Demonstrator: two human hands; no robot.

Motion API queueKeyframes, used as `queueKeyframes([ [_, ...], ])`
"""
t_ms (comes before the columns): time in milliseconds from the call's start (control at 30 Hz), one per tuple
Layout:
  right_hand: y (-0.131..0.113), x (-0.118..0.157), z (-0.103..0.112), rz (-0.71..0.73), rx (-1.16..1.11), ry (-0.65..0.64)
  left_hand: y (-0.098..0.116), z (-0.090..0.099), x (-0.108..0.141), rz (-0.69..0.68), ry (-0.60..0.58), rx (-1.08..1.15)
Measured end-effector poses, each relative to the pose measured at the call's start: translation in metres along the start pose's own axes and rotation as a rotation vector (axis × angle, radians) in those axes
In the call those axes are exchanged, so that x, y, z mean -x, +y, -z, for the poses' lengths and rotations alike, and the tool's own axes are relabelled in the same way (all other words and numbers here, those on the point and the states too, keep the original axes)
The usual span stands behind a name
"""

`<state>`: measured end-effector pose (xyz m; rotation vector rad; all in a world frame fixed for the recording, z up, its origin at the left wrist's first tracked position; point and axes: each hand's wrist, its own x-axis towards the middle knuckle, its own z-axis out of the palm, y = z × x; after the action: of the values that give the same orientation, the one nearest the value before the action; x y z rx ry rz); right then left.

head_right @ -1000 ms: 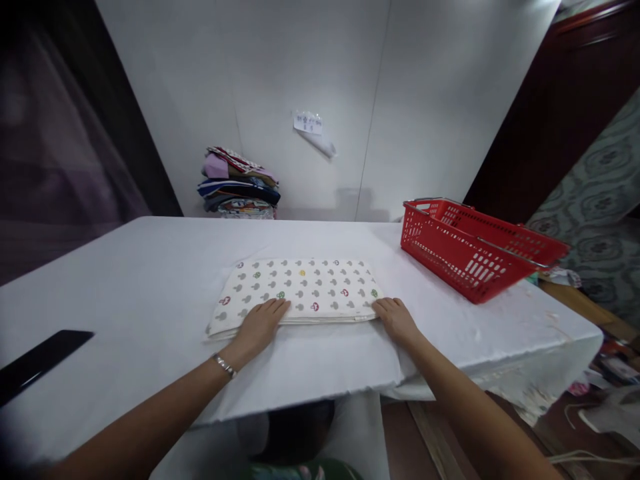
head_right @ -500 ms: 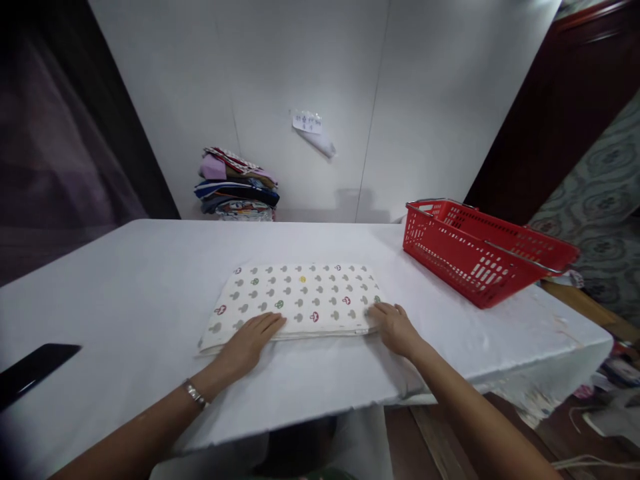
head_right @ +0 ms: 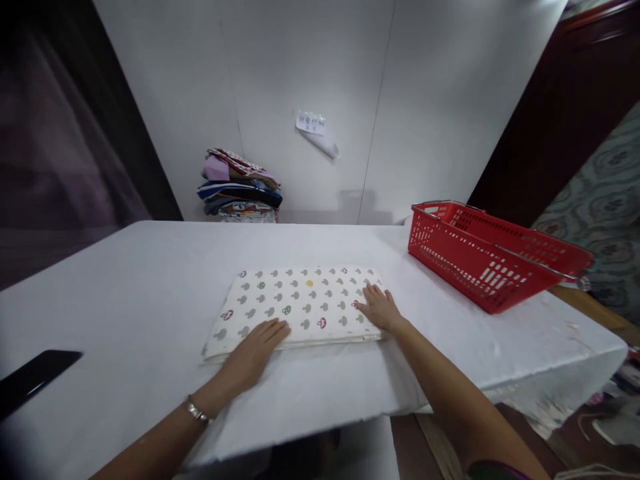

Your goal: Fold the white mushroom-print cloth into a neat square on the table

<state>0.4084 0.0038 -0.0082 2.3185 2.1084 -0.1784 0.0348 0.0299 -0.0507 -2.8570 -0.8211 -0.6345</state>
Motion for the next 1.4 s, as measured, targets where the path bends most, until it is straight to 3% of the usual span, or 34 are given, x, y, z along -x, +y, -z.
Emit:
queueKeyframes([
  [167, -0.016, -0.011, 0.011, 0.013, 0.075, 0.041, -0.001, -0.006, 0.000, 0.026, -0.001, 0.014],
  [367, -0.040, -0.057, 0.019, 0.100, 0.065, 0.162, 0.002, 0.001, -0.002, 0.041, -0.021, -0.013],
  [533, -0.023, -0.085, 0.001, -0.068, -0.001, 0.069, 0.005, 0.007, -0.002, 0.046, -0.035, -0.025],
  [700, -0.012, -0.091, -0.005, -0.092, -0.013, 0.038, 0.005, 0.006, -0.001, 0.043, -0.047, -0.015],
  [800, -0.031, -0.093, 0.003, -0.064, -0.017, 0.041, 0.004, 0.005, 0.000, 0.036, -0.055, 0.023],
  [967, -0.094, -0.107, 0.007, 0.240, -0.046, 0.063, 0.006, 0.007, 0.000, 0.043, -0.082, 0.019],
  [1067, -0.122, -0.119, -0.002, 0.309, -0.055, 0.033, 0.009, 0.010, -0.001, 0.051, -0.124, 0.027],
  [1233, -0.125, -0.129, -0.016, 0.294, -0.034, 0.026, 0.014, 0.018, -0.004, 0.098, -0.164, 0.098],
  [1400, -0.128, -0.129, -0.003, 0.267, -0.009, -0.061, 0.017, 0.025, -0.006, 0.117, -0.148, 0.181],
])
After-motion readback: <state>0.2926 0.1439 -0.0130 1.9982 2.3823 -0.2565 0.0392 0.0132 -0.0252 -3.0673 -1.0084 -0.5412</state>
